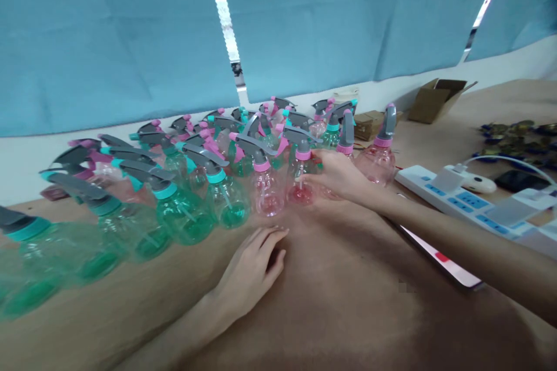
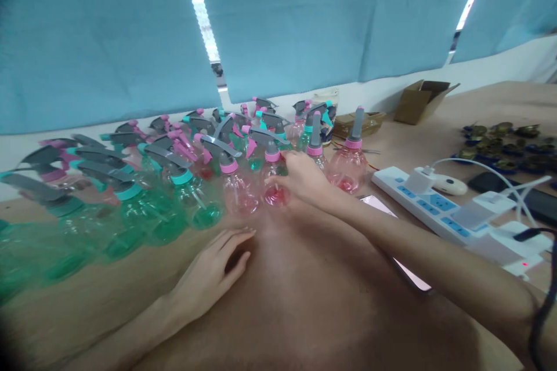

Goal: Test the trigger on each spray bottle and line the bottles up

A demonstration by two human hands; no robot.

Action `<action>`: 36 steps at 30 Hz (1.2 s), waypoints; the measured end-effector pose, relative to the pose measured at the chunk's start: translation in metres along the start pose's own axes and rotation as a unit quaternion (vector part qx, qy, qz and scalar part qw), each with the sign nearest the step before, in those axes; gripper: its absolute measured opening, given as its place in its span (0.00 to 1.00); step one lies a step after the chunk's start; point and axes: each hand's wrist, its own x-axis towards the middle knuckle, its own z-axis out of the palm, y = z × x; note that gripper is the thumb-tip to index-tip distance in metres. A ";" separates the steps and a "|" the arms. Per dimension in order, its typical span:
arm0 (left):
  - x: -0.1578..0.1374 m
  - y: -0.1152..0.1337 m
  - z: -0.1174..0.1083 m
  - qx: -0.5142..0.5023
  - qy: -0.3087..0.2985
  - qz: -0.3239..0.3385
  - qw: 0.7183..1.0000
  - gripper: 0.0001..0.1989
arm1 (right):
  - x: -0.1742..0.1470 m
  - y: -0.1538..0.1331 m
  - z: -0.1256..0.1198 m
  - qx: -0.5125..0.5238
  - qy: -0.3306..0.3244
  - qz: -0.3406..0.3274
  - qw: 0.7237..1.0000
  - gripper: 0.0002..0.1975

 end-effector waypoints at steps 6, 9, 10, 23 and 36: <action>0.001 0.000 0.000 -0.002 -0.004 0.003 1.000 0.14 | -0.017 0.000 -0.013 0.040 0.013 0.015 0.999 0.25; 0.004 0.002 0.001 -0.006 -0.006 0.007 1.000 0.14 | -0.035 0.006 -0.032 0.064 0.017 0.038 0.997 0.17; 0.006 0.003 0.003 -0.008 -0.005 0.013 1.000 0.15 | -0.041 0.010 -0.038 0.068 0.021 0.048 0.996 0.14; 0.033 0.042 0.030 -0.033 -0.006 0.081 0.996 0.14 | -0.027 0.060 -0.021 0.016 0.120 0.113 0.986 0.33; 0.026 0.060 0.029 -0.081 -0.002 0.060 0.995 0.12 | -0.050 0.043 -0.035 0.068 0.062 0.091 0.992 0.22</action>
